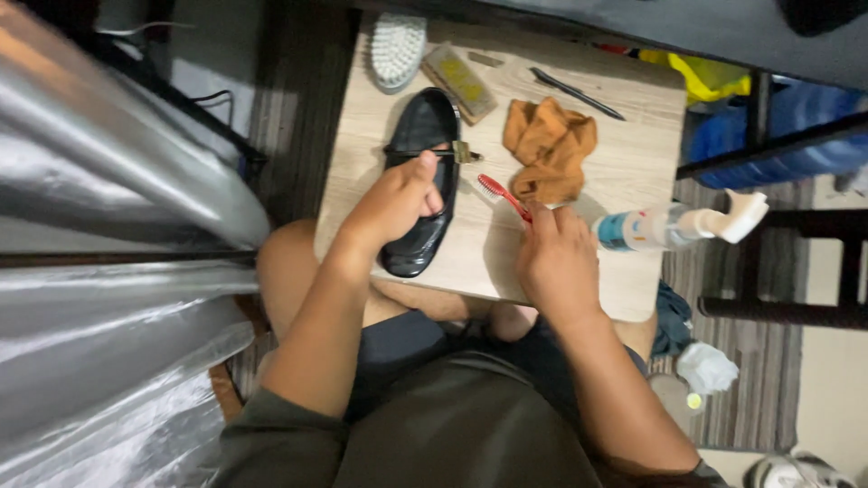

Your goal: The person scrubs a black loafer with a red toothbrush, applying cleaning foam from a spray bottle. They focus on the upper leather and the gold buckle area, repeatedly brushing and reapplying foam.

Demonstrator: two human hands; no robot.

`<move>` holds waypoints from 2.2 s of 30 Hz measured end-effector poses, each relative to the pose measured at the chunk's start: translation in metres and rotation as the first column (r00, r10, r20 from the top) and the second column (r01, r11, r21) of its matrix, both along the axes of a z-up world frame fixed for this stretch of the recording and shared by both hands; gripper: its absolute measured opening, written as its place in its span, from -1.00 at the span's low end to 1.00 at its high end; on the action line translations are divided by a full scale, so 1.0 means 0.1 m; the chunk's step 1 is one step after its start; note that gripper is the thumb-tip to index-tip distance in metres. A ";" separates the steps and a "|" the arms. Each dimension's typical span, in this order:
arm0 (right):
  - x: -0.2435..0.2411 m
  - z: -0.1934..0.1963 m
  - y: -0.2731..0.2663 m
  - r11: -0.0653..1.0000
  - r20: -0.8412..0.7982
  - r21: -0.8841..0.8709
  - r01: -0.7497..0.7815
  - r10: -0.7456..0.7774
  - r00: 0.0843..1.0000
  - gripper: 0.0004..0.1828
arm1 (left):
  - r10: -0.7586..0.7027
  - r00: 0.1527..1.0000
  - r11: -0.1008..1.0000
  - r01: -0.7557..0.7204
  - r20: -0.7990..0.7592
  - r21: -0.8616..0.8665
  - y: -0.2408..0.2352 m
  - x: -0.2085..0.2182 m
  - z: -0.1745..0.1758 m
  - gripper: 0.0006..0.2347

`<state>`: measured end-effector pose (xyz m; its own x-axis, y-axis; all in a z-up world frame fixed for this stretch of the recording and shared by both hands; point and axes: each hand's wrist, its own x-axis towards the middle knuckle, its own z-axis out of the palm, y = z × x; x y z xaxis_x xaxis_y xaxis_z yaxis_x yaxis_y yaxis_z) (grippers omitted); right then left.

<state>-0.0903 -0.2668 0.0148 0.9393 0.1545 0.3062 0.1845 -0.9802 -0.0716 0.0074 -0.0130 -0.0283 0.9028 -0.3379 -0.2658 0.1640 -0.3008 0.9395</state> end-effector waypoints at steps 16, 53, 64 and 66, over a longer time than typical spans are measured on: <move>-0.20 -0.24 -0.13 0.994 0.035 0.106 -0.011 0.007 0.999 -0.58 | 0.175 0.939 0.983 -0.184 -0.295 -0.003 -0.08 -0.38 0.84 -0.26; -0.45 0.41 0.45 0.359 -0.578 0.816 0.453 0.522 0.627 -0.62 | 0.004 0.933 0.970 0.083 -0.359 0.229 -0.03 -0.11 0.87 -0.40; -0.29 0.43 0.53 0.535 -0.726 0.681 0.500 0.408 0.553 -0.72 | -0.024 0.923 0.972 0.111 -0.384 0.205 -0.03 -0.06 0.74 -0.37; -0.29 0.36 0.48 0.548 -0.717 0.688 0.476 0.411 0.563 -0.67 | -0.028 0.917 0.973 0.117 -0.397 0.199 -0.02 -0.05 0.75 -0.36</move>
<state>-0.1193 -0.2188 0.0508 0.8093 0.2471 -0.5329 -0.4115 -0.4089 -0.8146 0.0020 -0.0155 0.0466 0.6875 -0.2935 -0.6642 0.4732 -0.5127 0.7164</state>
